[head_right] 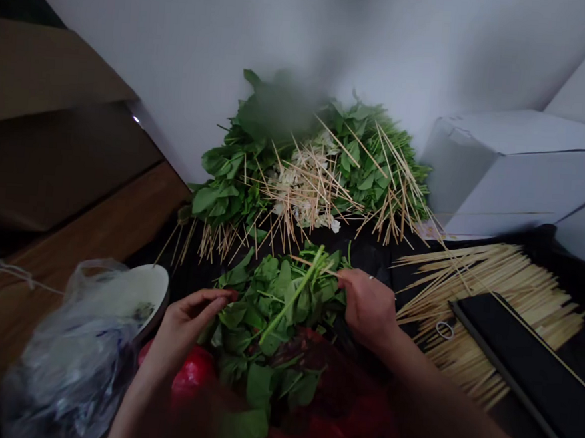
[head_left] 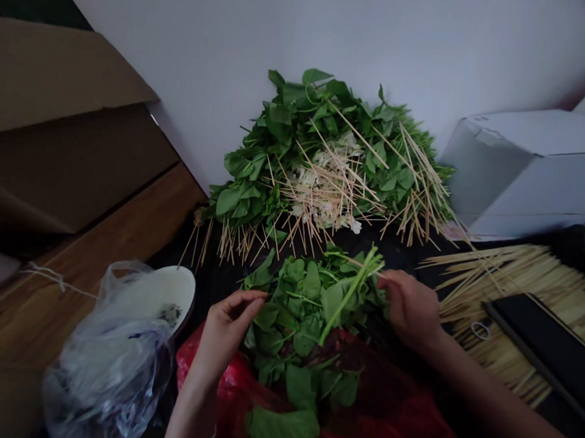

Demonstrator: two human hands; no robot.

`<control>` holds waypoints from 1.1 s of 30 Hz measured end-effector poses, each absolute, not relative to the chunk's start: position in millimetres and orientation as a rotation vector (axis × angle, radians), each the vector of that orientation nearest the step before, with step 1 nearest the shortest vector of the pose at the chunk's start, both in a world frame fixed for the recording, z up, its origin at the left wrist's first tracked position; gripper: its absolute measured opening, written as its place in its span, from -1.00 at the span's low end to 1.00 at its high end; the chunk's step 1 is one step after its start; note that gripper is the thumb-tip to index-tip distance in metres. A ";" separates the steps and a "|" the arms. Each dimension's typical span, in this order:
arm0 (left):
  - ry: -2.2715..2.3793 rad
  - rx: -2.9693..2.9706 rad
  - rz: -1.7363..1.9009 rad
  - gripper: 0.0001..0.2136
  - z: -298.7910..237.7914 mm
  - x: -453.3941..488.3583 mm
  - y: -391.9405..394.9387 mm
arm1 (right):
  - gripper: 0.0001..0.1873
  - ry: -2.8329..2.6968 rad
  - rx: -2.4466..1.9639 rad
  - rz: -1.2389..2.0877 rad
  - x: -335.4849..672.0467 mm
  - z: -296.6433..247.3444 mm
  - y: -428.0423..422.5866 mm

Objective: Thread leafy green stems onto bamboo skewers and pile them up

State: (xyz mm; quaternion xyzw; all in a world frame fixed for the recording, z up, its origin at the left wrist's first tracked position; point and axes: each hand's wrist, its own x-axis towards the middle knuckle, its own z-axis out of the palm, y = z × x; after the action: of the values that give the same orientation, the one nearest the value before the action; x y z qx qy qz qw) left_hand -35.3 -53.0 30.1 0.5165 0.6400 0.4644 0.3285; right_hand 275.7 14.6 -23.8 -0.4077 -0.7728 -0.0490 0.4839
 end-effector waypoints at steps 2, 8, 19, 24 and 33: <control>1.653 1.524 1.113 -0.89 26.4 -35.5 -54.7 | -0.80 -1.834 -1.048 -0.083 278.4 -22.0 15.4; 1.560 1.986 0.719 -0.84 19.4 -25.5 -59.8 | -0.79 -1.858 -1.039 -0.078 277.1 -21.7 16.1; 1.610 2.001 0.575 -0.87 14.3 -11.4 -64.1 | -0.79 -1.867 -1.028 -0.071 276.2 -23.8 16.1; 1.546 1.766 1.030 -0.83 27.0 -23.0 -56.5 | -0.80 -1.864 -1.030 -0.063 276.0 -23.4 16.0; 1.915 1.929 0.742 -0.83 4.4 -41.8 -52.3 | -0.78 -1.888 -1.000 -0.060 276.4 -28.6 17.6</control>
State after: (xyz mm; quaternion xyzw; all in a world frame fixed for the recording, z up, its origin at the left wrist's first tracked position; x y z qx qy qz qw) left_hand -41.8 -52.3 4.4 0.6756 0.6708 0.2600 0.1612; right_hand 276.4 17.6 -28.6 -0.4100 -0.7743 -0.0245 0.4814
